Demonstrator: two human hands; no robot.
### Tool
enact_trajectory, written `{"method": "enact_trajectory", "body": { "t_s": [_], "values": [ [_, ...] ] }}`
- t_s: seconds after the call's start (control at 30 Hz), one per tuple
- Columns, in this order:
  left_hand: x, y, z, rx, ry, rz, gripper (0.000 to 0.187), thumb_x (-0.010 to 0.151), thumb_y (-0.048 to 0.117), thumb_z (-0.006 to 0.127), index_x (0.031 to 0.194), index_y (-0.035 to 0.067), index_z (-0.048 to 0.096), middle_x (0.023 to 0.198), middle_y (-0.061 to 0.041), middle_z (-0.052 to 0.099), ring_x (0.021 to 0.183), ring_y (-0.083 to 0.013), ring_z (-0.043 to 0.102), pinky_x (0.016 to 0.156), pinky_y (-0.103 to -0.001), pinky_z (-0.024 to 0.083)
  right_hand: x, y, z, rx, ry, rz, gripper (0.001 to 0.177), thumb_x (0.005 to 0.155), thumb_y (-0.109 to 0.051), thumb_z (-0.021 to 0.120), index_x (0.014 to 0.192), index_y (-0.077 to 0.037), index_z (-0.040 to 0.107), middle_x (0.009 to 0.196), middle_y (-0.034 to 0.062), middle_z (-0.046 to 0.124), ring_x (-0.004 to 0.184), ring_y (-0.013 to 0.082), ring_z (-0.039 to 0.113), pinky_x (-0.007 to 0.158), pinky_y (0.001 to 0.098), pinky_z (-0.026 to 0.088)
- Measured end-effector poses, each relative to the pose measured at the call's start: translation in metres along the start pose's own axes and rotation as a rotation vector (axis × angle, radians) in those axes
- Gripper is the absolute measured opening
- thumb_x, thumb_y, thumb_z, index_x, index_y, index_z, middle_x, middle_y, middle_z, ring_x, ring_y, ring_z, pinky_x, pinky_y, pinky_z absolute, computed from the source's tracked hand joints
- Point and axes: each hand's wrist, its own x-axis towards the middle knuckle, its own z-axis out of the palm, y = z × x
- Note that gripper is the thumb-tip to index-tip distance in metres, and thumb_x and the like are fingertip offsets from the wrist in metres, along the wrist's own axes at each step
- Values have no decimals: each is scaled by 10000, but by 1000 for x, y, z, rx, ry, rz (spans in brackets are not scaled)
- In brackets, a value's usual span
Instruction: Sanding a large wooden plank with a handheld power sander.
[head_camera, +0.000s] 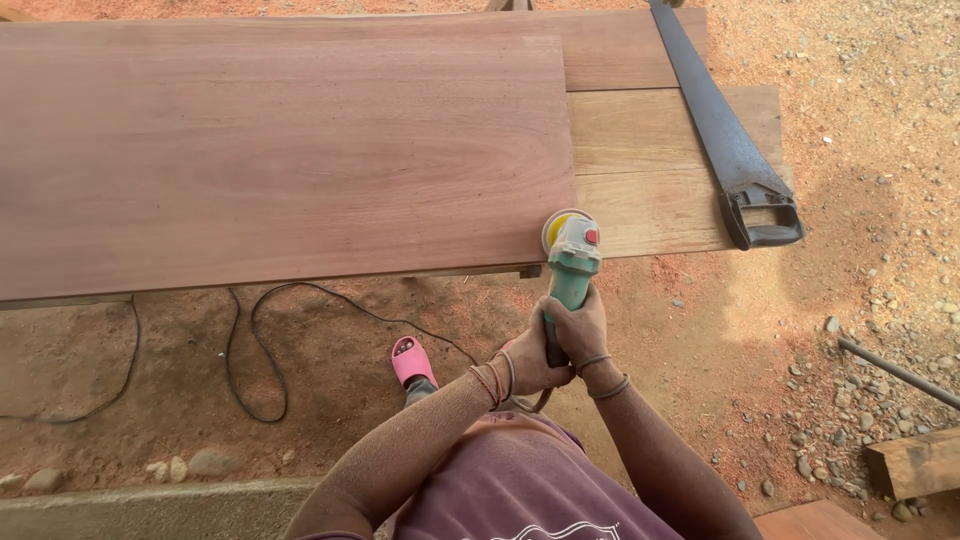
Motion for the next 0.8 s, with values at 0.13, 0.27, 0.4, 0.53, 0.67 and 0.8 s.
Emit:
{"method": "enact_trajectory", "body": {
  "t_s": [0.13, 0.27, 0.4, 0.53, 0.67, 0.8],
  "values": [
    [-30, -33, -22, 11, 65, 30, 1150, 803, 196, 750, 1481, -65, -142, 1176, -189, 657, 1078, -236, 691, 950, -352, 592, -12, -20, 50, -138, -77, -11, 591, 753, -268, 788, 1220, 19, 564, 1058, 147, 709, 908, 232, 721, 781, 372, 620],
    [-76, -55, -56, -165, 270, 87, 1007, 815, 191, 792, 1436, -35, 33, 1277, -180, 605, 1182, -222, 658, 1011, -353, 581, -26, -42, 116, -274, -226, -53, 674, 726, -331, 809, 1259, -6, 553, 1097, 163, 711, 970, 274, 728, 861, 410, 596],
    [-111, -84, -82, -130, 488, 70, 984, 819, 256, 837, 1433, -5, 114, 1309, -167, 597, 1197, -226, 649, 994, -350, 564, -37, -54, 175, -304, -379, -104, 701, 714, -344, 811, 1279, -19, 555, 1131, 199, 724, 1038, 313, 729, 916, 426, 576],
    [-135, -87, -102, -62, 616, -60, 949, 759, 236, 864, 1399, 13, 199, 1259, -166, 617, 1151, -227, 666, 927, -349, 584, -48, -73, 208, -332, -440, -83, 728, 710, -340, 799, 1318, -32, 544, 1155, 207, 719, 1073, 328, 721, 934, 425, 574],
    [-134, -101, -102, -229, 624, 12, 898, 774, 224, 835, 1394, 6, 223, 1251, -168, 628, 1126, -222, 686, 900, -343, 618, -50, -77, 215, -390, -476, -58, 720, 717, -328, 798, 1322, -31, 545, 1164, 215, 718, 1097, 339, 711, 951, 435, 565],
    [-127, -80, -95, -318, 530, -42, 920, 766, 194, 808, 1393, 21, 157, 1266, -138, 609, 1148, -214, 689, 931, -350, 636, -48, -79, 195, -375, -485, 2, 722, 714, -323, 795, 1325, -39, 534, 1171, 202, 711, 1086, 321, 719, 953, 425, 566]
  ]
}}
